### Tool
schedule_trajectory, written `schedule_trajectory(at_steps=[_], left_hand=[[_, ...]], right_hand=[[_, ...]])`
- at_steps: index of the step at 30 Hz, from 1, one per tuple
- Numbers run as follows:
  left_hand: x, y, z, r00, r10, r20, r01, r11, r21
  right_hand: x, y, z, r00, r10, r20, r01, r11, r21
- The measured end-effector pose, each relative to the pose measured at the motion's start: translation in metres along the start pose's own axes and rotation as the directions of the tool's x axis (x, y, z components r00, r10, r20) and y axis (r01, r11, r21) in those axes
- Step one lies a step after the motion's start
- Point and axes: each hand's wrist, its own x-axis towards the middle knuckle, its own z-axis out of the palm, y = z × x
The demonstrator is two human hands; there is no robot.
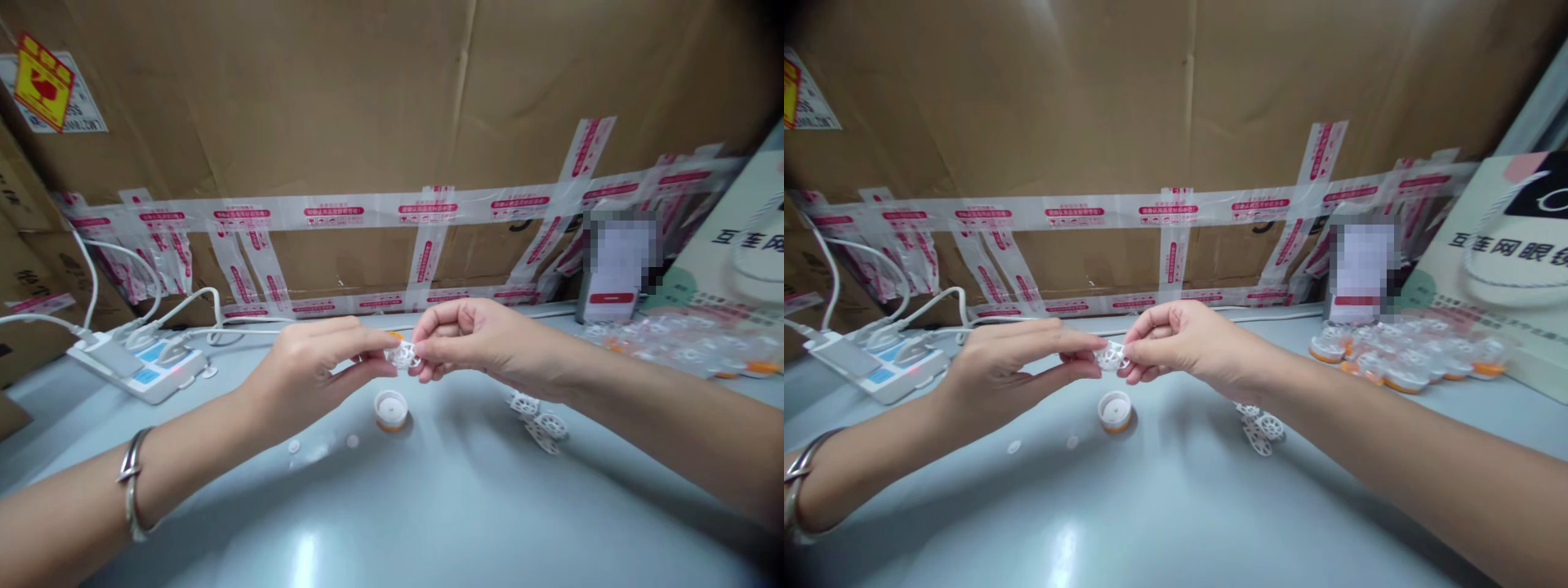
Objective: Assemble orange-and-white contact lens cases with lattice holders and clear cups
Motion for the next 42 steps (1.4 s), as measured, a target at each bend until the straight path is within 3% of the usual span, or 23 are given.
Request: schedule_trajectory(at_steps=[8,12,21,29,42], left_hand=[[-0.0023,-0.0049,-0.0006,0.989,0.131,0.063,-0.14,0.978,0.152],[-0.0012,-0.0052,-0.0017,0.975,0.218,0.041,-0.222,0.949,0.225],[0.0025,0.0016,-0.0011,0.984,0.177,0.017,-0.177,0.967,0.185],[0.0003,0.0025,-0.0008,0.998,0.054,0.044,-0.06,0.985,0.161],[-0.0006,0.0006,0.0029,0.992,0.123,0.001,-0.121,0.968,0.222]], right_hand=[[0.0032,0.0054,0.0031,0.999,-0.037,-0.03,0.037,0.999,0.009],[0.0019,0.0055,0.0062,0.997,-0.063,-0.053,0.064,0.998,0.005],[-0.0024,0.0035,0.0091,0.998,-0.068,-0.016,0.068,0.998,0.01],[-0.0007,0.0064,0.0055,0.997,-0.074,-0.001,0.074,0.997,0.023],[-0.0014,0.0051,0.01,0.999,0.02,-0.025,-0.017,0.992,0.127]])
